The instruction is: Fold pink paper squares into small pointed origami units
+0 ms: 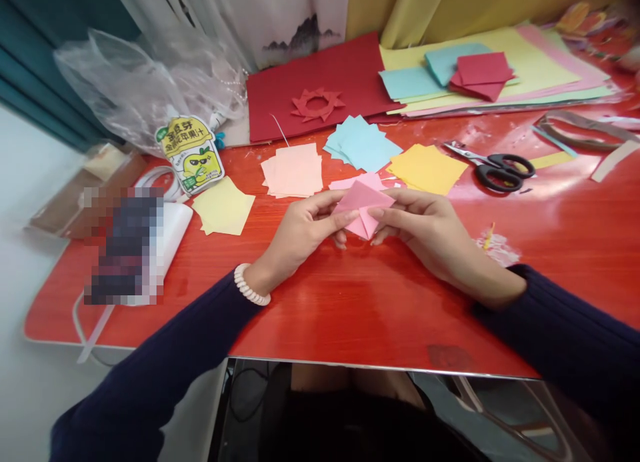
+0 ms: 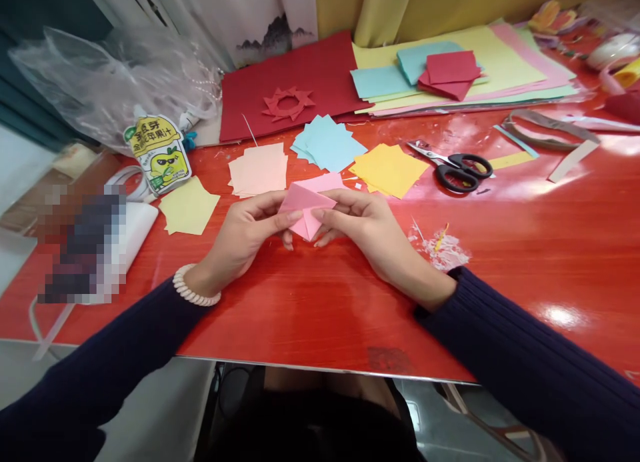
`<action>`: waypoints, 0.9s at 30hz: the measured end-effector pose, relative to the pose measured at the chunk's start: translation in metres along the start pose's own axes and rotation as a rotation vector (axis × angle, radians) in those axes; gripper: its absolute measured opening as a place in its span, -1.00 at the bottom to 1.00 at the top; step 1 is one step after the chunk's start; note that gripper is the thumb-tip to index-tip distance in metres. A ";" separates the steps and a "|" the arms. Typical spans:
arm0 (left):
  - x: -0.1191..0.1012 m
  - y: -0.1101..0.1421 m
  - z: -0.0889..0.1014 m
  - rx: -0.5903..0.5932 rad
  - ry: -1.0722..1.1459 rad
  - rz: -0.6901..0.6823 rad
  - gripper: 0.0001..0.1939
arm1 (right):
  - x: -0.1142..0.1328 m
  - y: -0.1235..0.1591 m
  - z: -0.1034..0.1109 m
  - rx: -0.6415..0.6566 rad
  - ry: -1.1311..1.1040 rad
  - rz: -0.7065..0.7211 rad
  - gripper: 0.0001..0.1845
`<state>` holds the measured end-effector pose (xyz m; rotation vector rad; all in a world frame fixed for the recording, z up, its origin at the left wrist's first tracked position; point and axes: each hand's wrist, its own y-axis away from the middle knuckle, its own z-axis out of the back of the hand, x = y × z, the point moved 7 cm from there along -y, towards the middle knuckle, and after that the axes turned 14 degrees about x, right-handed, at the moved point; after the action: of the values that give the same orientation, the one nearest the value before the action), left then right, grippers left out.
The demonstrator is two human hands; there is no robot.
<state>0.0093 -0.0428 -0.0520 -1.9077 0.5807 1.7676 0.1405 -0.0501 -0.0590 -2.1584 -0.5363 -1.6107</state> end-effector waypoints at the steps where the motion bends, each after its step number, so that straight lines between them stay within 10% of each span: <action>1: 0.000 0.001 0.001 -0.009 0.005 -0.004 -0.73 | 0.000 0.000 -0.001 0.009 -0.011 -0.003 -0.88; 19: 0.003 0.010 0.003 -0.054 0.200 0.043 -0.83 | 0.005 0.002 -0.001 -0.011 0.041 0.043 -0.81; 27: -0.005 0.011 -0.002 -0.086 -0.075 0.027 -0.87 | -0.001 0.000 -0.002 -0.010 -0.006 -0.017 -0.81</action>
<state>0.0036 -0.0526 -0.0477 -1.8885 0.5135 1.9004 0.1387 -0.0516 -0.0596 -2.1727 -0.5512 -1.6197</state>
